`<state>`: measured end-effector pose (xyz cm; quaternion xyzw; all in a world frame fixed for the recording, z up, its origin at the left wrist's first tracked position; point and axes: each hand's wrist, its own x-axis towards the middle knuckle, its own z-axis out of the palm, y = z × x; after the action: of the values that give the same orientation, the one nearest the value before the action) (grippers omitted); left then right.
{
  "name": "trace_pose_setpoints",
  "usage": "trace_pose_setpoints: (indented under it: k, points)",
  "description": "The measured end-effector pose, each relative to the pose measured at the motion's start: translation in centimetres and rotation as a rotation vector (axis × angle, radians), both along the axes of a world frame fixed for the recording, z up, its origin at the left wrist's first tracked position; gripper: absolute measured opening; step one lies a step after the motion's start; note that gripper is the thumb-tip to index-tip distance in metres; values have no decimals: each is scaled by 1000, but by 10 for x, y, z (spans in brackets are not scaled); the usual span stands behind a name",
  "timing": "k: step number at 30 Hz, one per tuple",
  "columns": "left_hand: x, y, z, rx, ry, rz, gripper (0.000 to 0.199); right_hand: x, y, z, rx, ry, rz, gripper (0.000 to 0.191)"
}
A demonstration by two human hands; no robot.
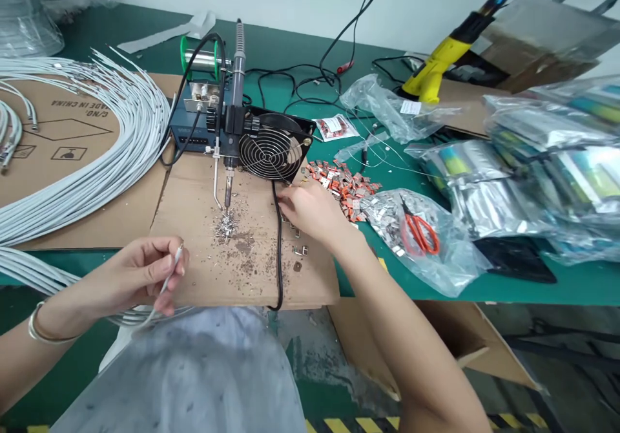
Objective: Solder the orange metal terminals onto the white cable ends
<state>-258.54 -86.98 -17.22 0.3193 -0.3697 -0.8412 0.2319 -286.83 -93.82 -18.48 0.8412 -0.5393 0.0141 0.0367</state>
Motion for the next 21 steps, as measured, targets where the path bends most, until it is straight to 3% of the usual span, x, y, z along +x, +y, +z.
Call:
trace_pose_setpoints:
  k: [4,7,11,13,16,18,21]
  points:
    - [0,-16,7,-182,-177,41,29,-1,-6,-1,23,13,85,25]
    - [-4,-32,8,-284,-330,59,17,-3,-10,-6,18,0,74,25]
    - [-12,-53,2,-410,-505,-76,8,-4,-11,-12,9,-71,17,23]
    - [-15,-62,-2,-462,-546,-148,8,-1,-5,-10,24,-238,-32,18]
    - [-21,-70,-4,-502,-565,-187,8,12,13,-4,134,-731,-124,10]
    - [-26,-72,-3,-510,-548,-169,6,25,26,1,289,-1010,-151,8]
    - [-30,-73,1,-530,-506,-116,7,47,38,1,547,-1241,-189,10]
